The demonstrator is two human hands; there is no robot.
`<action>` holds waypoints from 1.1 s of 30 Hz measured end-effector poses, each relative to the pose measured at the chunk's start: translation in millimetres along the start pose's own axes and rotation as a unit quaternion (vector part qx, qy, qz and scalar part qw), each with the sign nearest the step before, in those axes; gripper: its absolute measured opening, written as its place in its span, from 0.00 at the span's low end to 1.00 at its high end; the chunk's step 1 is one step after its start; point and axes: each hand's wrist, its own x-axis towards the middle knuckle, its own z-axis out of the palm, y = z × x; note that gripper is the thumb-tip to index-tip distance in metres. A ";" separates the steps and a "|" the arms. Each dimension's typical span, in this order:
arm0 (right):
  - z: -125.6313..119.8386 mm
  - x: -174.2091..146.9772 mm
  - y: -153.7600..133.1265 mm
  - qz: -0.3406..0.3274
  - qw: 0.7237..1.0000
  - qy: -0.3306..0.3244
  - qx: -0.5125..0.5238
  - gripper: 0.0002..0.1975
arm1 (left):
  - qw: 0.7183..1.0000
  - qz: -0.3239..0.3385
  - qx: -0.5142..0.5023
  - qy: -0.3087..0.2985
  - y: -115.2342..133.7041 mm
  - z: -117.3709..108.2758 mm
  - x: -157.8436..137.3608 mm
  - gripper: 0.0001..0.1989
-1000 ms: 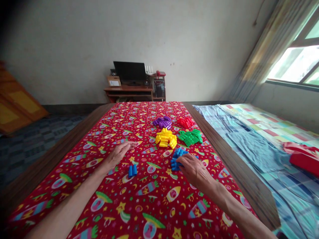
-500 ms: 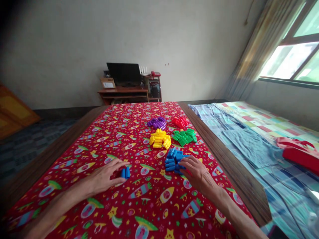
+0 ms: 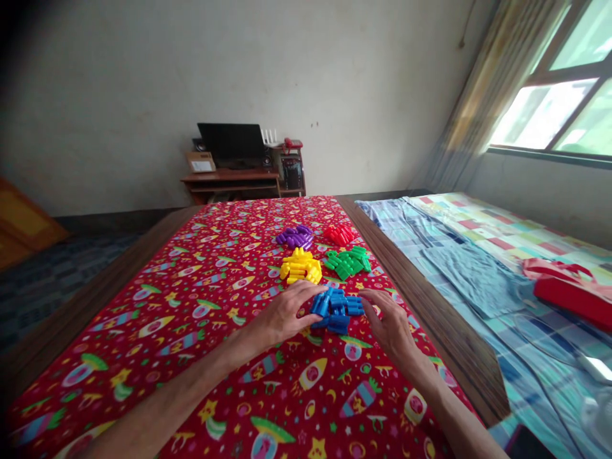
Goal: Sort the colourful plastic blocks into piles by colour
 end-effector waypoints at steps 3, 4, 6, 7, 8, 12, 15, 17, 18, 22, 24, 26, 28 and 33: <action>8.1 -4.3 5.5 0.106 0.994 0.005 0.025 0.22 | 1.000 0.015 0.004 -0.002 -5.2 24.5 11.9 0.21; 11.7 -6.3 6.9 0.126 0.991 -0.004 0.039 0.25 | 1.000 0.016 0.005 -0.001 -8.1 30.6 11.3 0.19; 20.2 -10.2 8.8 0.141 0.987 -0.031 0.067 0.27 | 1.000 0.017 0.007 -0.001 -13.1 38.4 6.4 0.17; 25.0 -11.8 9.1 0.141 0.986 -0.043 0.079 0.28 | 1.000 0.017 0.007 -0.003 -14.6 40.1 3.0 0.17; 29.9 -13.2 9.0 0.141 0.985 -0.052 0.088 0.28 | 1.000 0.016 0.008 -0.006 -15.3 40.3 -0.3 0.18; 48.0 -16.4 3.0 0.127 0.983 -0.089 0.101 0.28 | 1.000 -0.004 0.008 -0.007 -12.2 31.9 -11.7 0.21; 54.6 -17.2 -4.0 0.100 0.984 -0.101 0.105 0.28 | 1.000 -0.028 0.008 0.000 -10.1 22.3 -20.7 0.21; 53.9 -15.4 -6.4 0.094 0.985 -0.101 0.102 0.28 | 0.999 -0.035 0.012 0.003 -10.7 15.8 -28.7 0.22; 52.1 -13.2 -6.3 0.100 0.985 -0.100 0.100 0.28 | 0.999 -0.036 0.016 0.003 -11.8 12.3 -33.4 0.22; 38.6 2.8 4.1 0.150 0.980 -0.044 0.125 0.29 | 0.998 -0.056 0.041 0.010 -23.2 -6.1 -57.6 0.22; 32.0 11.6 14.5 0.171 0.972 0.004 0.158 0.29 | 0.994 -0.084 0.059 0.036 -35.4 -18.2 -73.0 0.21; 28.0 17.6 26.6 0.193 0.961 0.046 0.194 0.29 | 0.986 -0.128 0.078 0.075 -52.0 -30.8 -89.6 0.19; 27.2 20.0 38.7 0.211 0.950 0.072 0.217 0.29 | 0.972 -0.183 0.091 0.118 -70.2 -41.8 -105.0 0.17; 31.2 17.6 53.2 0.241 0.956 0.043 0.162 0.28 | 0.938 -0.302 0.038 0.168 -97.7 -54.1 -123.3 0.16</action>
